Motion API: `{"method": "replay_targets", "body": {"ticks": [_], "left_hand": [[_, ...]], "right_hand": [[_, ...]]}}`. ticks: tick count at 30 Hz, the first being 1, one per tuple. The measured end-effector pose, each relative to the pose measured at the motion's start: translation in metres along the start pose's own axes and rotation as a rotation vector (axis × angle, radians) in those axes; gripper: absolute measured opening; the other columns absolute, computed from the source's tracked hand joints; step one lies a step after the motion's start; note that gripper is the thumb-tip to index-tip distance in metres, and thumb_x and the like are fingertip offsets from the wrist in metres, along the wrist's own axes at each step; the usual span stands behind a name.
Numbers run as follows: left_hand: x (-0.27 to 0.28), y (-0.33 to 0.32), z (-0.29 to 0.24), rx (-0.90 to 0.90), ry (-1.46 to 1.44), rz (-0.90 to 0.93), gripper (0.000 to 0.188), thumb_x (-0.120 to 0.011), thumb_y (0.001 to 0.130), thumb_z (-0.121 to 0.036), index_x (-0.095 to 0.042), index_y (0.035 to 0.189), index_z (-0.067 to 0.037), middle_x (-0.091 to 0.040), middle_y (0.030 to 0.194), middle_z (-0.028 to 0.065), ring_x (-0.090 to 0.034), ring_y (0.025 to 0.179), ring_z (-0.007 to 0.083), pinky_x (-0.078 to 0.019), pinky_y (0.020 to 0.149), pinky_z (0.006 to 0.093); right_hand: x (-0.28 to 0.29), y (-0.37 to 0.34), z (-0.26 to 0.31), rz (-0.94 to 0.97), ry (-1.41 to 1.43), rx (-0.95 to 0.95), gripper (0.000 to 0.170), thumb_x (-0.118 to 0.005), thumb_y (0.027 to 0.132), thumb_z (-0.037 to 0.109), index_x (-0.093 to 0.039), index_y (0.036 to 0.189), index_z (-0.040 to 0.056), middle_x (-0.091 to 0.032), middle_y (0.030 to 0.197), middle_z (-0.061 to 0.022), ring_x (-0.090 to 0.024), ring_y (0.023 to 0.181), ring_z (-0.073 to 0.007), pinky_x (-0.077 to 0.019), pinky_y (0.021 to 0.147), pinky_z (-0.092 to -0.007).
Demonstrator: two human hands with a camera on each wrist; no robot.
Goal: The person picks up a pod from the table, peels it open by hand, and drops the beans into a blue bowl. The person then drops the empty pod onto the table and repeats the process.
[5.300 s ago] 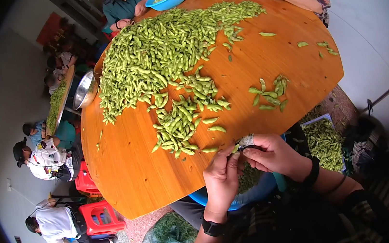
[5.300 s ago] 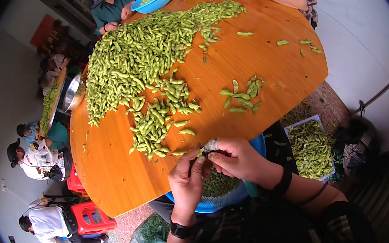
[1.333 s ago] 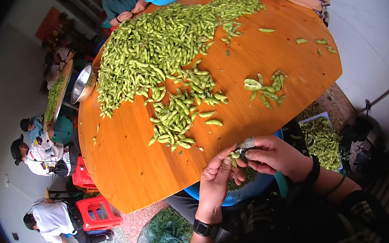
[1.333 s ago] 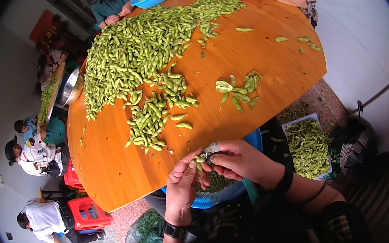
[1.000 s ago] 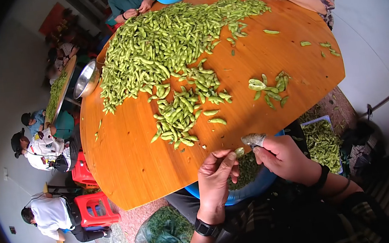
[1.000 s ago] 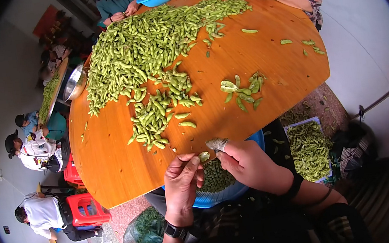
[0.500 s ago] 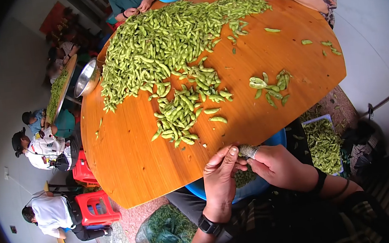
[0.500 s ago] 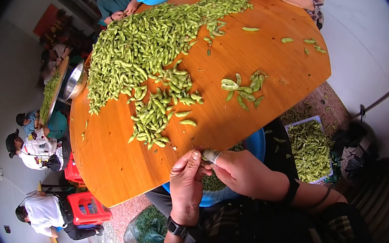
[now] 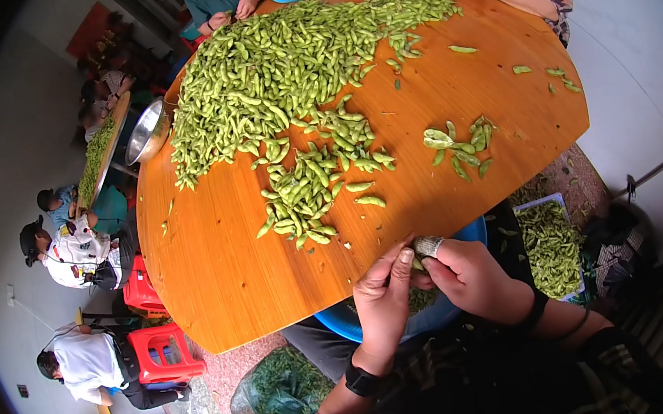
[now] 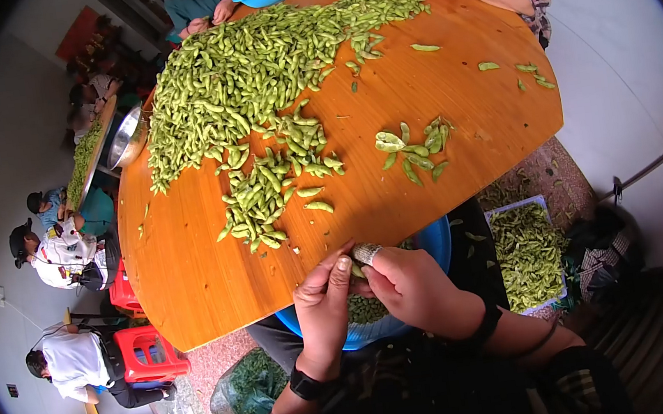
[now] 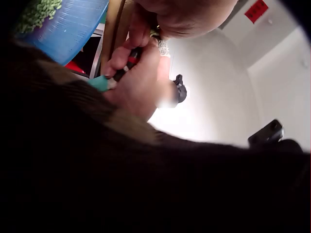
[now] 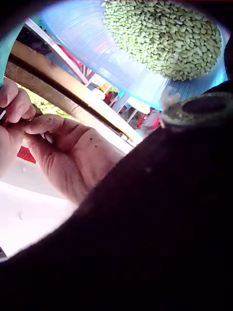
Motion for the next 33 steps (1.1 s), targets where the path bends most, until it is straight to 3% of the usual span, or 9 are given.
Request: {"method": "replay_targets", "body": {"ticks": [4, 7, 19, 22, 24, 25, 27, 30, 33], "left_hand": [[0.006, 0.004, 0.005, 0.149, -0.255, -0.038, 0.026, -0.063, 0.094, -0.010, -0.065, 0.116, 0.004, -0.070, 0.091, 0.0058, -0.064, 0.067, 0.0098, -0.0555, 0.063, 0.0231], [0.001, 0.005, 0.004, 0.131, -0.178, -0.064, 0.025, -0.064, 0.093, -0.011, -0.066, 0.113, 0.004, -0.070, 0.090, 0.0052, -0.064, 0.067, 0.0090, -0.0543, 0.063, 0.0225], [-0.003, -0.002, 0.008, -0.171, 0.140, -0.112, 0.019, -0.060, 0.096, -0.006, -0.068, 0.111, 0.001, -0.069, 0.088, 0.0032, -0.059, 0.065, 0.0060, -0.0511, 0.060, 0.0211], [-0.001, -0.004, 0.004, -0.213, 0.282, -0.072, 0.020, -0.059, 0.096, -0.006, -0.067, 0.113, 0.001, -0.068, 0.088, 0.0029, -0.059, 0.065, 0.0063, -0.0510, 0.059, 0.0212], [0.005, -0.002, 0.004, -0.165, 0.195, 0.000, 0.022, -0.059, 0.096, -0.005, -0.065, 0.116, 0.001, -0.068, 0.088, 0.0025, -0.059, 0.065, 0.0061, -0.0506, 0.059, 0.0208], [0.008, -0.001, 0.005, -0.116, 0.108, 0.073, 0.023, -0.060, 0.095, -0.005, -0.063, 0.118, 0.000, -0.067, 0.087, 0.0021, -0.059, 0.065, 0.0059, -0.0502, 0.059, 0.0205], [0.010, -0.001, 0.005, -0.085, 0.075, 0.117, 0.025, -0.060, 0.095, -0.004, -0.061, 0.119, 0.000, -0.065, 0.084, -0.0005, -0.057, 0.064, 0.0050, -0.0480, 0.058, 0.0193], [0.011, -0.001, 0.002, -0.181, 0.196, 0.102, 0.020, -0.060, 0.093, -0.001, -0.061, 0.113, -0.001, -0.063, 0.080, -0.0008, -0.054, 0.062, 0.0045, -0.0455, 0.057, 0.0192], [0.008, -0.003, -0.005, -0.271, 0.368, -0.003, 0.018, -0.057, 0.088, 0.003, -0.060, 0.105, -0.002, -0.061, 0.077, 0.0017, -0.053, 0.062, 0.0046, -0.0453, 0.058, 0.0195]], "right_hand": [[0.008, -0.003, -0.002, 0.225, 0.044, -0.126, 0.010, -0.058, 0.086, 0.001, -0.050, 0.081, -0.0011, -0.058, 0.075, -0.0190, -0.058, 0.066, -0.0399, -0.0437, 0.054, -0.0426], [0.002, -0.007, -0.004, 0.274, -0.014, -0.035, 0.009, -0.055, 0.090, 0.002, -0.058, 0.098, -0.0020, -0.063, 0.082, -0.0161, -0.063, 0.072, -0.0354, -0.0490, 0.061, -0.0376], [-0.008, -0.011, -0.006, 0.103, -0.118, -0.013, 0.021, -0.054, 0.090, 0.000, -0.059, 0.110, -0.0024, -0.063, 0.085, -0.0192, -0.066, 0.076, -0.0365, -0.0520, 0.062, -0.0377], [-0.003, -0.005, -0.013, 0.007, -0.009, 0.019, 0.007, -0.058, 0.088, 0.001, -0.058, 0.094, 0.0008, -0.060, 0.072, -0.0126, -0.061, 0.060, -0.0297, -0.0461, 0.052, -0.0370], [0.007, 0.001, -0.012, 0.211, 0.266, -0.199, 0.009, -0.055, 0.092, 0.003, -0.060, 0.099, 0.0003, -0.058, 0.066, -0.0072, -0.058, 0.056, -0.0169, -0.0430, 0.050, -0.0314], [0.012, 0.003, -0.010, 0.209, 0.264, -0.199, 0.009, -0.055, 0.092, 0.003, -0.060, 0.099, 0.0003, -0.058, 0.066, -0.0072, -0.058, 0.056, -0.0169, -0.0430, 0.050, -0.0314], [0.010, 0.001, -0.015, 0.326, 0.554, -0.581, 0.011, -0.053, 0.095, 0.005, -0.060, 0.101, 0.0000, -0.056, 0.065, -0.0029, -0.052, 0.056, -0.0084, -0.0406, 0.050, -0.0282], [0.010, 0.003, 0.001, 0.248, 0.309, -0.298, 0.011, -0.054, 0.093, 0.003, -0.061, 0.101, 0.0000, -0.057, 0.065, -0.0076, -0.053, 0.053, -0.0163, -0.0414, 0.051, -0.0309], [0.003, 0.003, 0.009, 0.175, 0.058, -0.074, 0.022, -0.056, 0.091, 0.002, -0.063, 0.112, 0.0007, -0.057, 0.067, -0.0079, -0.052, 0.055, -0.0120, -0.0428, 0.053, -0.0273]]}}
Point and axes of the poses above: each hand's wrist, its own y-axis towards the middle knuckle, its own x-axis out of the back of the hand, z = x × y, the point moved 3 cm from there along y, towards the middle knuckle
